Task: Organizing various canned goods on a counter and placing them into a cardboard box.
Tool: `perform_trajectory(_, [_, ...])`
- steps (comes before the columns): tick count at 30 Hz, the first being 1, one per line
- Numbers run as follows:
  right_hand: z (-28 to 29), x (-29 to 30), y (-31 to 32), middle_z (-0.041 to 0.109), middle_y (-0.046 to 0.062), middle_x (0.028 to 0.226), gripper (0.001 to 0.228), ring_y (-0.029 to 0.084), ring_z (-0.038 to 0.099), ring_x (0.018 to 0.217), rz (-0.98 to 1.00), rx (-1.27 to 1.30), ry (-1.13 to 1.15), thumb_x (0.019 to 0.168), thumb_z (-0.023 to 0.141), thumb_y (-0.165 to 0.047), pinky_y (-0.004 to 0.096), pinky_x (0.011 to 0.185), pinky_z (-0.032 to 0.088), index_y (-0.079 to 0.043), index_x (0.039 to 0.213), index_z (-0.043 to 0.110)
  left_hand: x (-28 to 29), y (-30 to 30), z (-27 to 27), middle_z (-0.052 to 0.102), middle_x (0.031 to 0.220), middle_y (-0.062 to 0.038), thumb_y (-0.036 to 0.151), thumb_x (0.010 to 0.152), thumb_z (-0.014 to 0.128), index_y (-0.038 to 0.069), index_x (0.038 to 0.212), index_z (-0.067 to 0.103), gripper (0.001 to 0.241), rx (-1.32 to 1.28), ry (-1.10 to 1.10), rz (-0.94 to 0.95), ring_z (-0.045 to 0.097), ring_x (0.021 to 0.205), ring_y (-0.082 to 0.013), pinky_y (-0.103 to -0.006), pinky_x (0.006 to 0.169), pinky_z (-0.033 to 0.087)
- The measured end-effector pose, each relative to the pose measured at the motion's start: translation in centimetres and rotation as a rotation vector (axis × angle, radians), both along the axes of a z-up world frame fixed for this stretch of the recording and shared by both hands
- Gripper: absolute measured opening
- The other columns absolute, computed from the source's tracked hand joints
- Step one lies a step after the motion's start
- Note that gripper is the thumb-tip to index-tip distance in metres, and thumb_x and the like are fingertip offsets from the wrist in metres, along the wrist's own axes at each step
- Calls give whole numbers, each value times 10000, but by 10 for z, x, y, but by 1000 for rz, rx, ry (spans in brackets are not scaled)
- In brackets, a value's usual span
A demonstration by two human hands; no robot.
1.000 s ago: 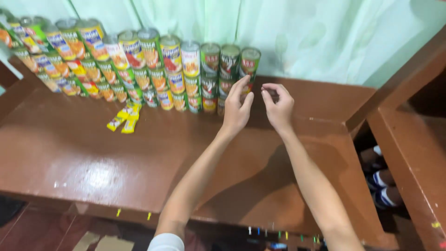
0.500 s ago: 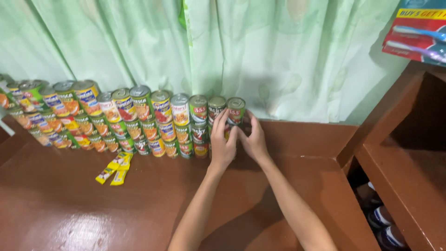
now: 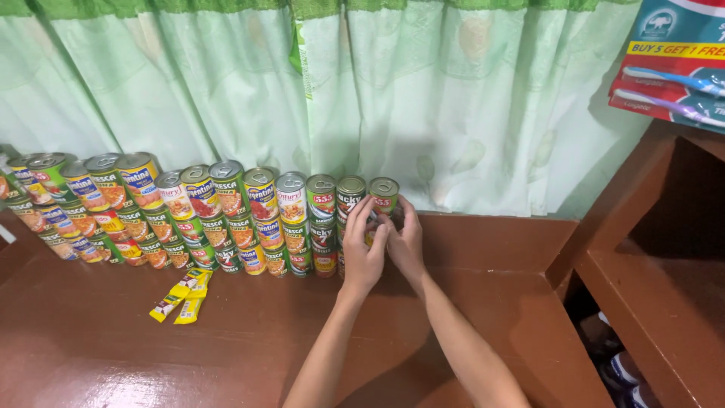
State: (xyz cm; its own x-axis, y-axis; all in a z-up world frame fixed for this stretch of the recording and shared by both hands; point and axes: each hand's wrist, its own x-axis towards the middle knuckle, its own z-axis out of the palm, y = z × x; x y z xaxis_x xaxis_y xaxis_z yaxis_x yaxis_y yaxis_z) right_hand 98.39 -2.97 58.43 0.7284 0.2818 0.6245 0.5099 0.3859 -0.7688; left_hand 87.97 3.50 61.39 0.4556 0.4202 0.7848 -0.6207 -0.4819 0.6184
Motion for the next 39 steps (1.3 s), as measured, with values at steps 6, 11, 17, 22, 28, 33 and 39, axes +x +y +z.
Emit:
perform_trajectory(6, [6, -11, -6, 650, 134, 1283, 498, 188, 644, 1135, -93, 92, 27, 987, 645, -90, 333, 968, 543, 40, 1438, 477, -10, -3, 8, 500, 1549, -186, 85, 974, 644, -21, 1468, 519, 520, 76, -19, 43, 554, 1384, -283, -362, 1054, 527])
perform_trajectory(11, [8, -45, -31, 624, 112, 1269, 413, 190, 591, 1161, 6, 130, -157, 1054, 600, -162, 330, 1015, 485, 48, 1400, 519, -21, -6, 21, 546, 1470, -187, 144, 984, 651, -20, 1502, 445, 581, -23, 22, -59, 570, 1313, -261, -343, 1047, 503])
perform_trajectory(17, [3, -56, -45, 598, 85, 1175, 456, 201, 595, 1090, -216, -145, -401, 1115, 451, -336, 316, 968, 483, 1, 1324, 678, -8, 4, -4, 684, 1274, -139, 228, 1043, 560, -12, 1480, 453, 510, -328, 39, -261, 659, 1143, -188, -303, 989, 534])
perform_trajectory(22, [-19, -33, -44, 535, 118, 1149, 430, 221, 553, 1035, -276, -144, -229, 1127, 451, -314, 325, 932, 474, -23, 1221, 753, -28, 10, -8, 682, 1165, -113, 266, 1052, 538, -8, 1441, 493, 478, -438, 90, -319, 684, 966, -187, -328, 825, 582])
perform_trajectory(28, [-28, -22, -20, 609, 127, 1205, 470, 266, 656, 1039, -261, -264, -47, 950, 689, -283, 373, 897, 543, -13, 1317, 576, -41, 32, -58, 707, 1081, -121, 366, 1125, 462, -3, 1442, 512, 489, -466, 103, -375, 728, 825, -194, -331, 695, 625])
perform_trajectory(33, [-29, -14, -7, 663, 180, 1226, 549, 312, 655, 1150, -418, -407, -223, 909, 771, -295, 412, 973, 517, 12, 1337, 616, -69, 33, -71, 711, 989, -144, 373, 1085, 454, 15, 1410, 507, 487, -609, 193, -390, 729, 664, -225, -333, 575, 610])
perform_trajectory(39, [-37, -18, -8, 656, 154, 1221, 569, 281, 643, 1125, -418, -266, -202, 960, 747, -355, 386, 987, 504, 19, 1362, 592, -95, 37, -86, 731, 1002, -164, 401, 1074, 424, 25, 1428, 478, 520, -648, 249, -352, 738, 676, -227, -330, 594, 614])
